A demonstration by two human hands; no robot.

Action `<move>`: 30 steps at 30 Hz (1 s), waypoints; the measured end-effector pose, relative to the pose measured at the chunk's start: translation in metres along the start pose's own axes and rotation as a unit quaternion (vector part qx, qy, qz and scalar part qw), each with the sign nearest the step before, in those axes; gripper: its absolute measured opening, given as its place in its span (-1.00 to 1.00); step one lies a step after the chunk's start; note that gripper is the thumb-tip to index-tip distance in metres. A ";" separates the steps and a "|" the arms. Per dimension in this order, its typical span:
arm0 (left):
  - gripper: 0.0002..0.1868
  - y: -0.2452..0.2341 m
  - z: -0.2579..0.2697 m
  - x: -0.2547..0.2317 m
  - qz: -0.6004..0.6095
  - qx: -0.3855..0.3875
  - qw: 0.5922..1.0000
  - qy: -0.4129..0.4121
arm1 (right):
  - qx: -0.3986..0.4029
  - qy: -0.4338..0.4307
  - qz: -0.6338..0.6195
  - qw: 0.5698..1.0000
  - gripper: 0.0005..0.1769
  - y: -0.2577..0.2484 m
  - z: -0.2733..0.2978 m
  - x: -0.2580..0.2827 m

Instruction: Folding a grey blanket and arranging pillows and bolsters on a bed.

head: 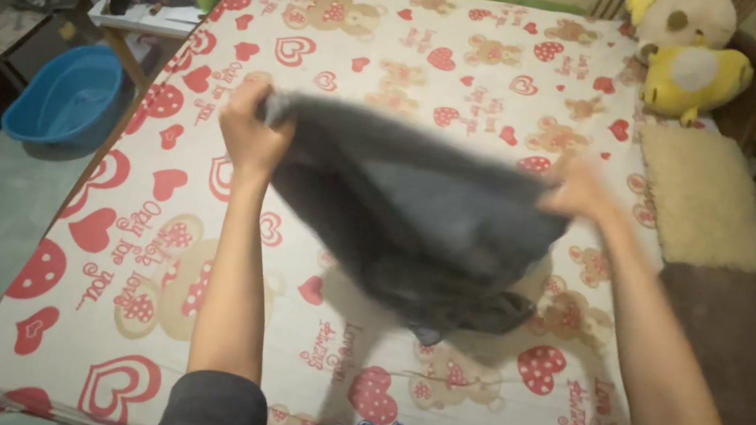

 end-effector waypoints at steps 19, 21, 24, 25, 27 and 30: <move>-0.30 0.145 0.221 -0.041 0.149 0.356 0.922 0.025 | 0.089 0.155 -0.226 0.958 -0.30 0.031 0.005 0.226; -0.42 0.132 0.213 -0.052 0.139 0.353 0.925 0.019 | 0.072 0.112 -0.250 0.959 -0.31 0.028 0.005 0.226; -0.60 0.087 0.171 -0.088 0.105 0.396 0.911 -0.044 | 0.077 0.127 -0.253 0.956 -0.38 0.027 0.016 0.210; -0.63 0.071 0.159 -0.100 0.099 0.408 0.906 -0.052 | 0.084 0.134 -0.226 0.961 -0.36 0.027 0.019 0.204; -0.65 0.048 0.146 -0.115 0.092 0.420 0.901 -0.060 | 0.090 0.141 -0.202 0.965 -0.33 0.044 0.032 0.188; -0.67 0.025 0.146 -0.124 0.140 0.388 0.911 0.021 | 0.077 0.132 -0.078 0.985 -0.31 0.102 0.063 0.149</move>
Point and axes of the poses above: each hand's wrist, its own z-axis away from the middle knuckle, its own y-axis out of the palm, x = y × z, the point moved 1 cm from there along -z, towards the middle knuckle, and after that the axes turned 3 degrees about x, right-handed, at the moved point
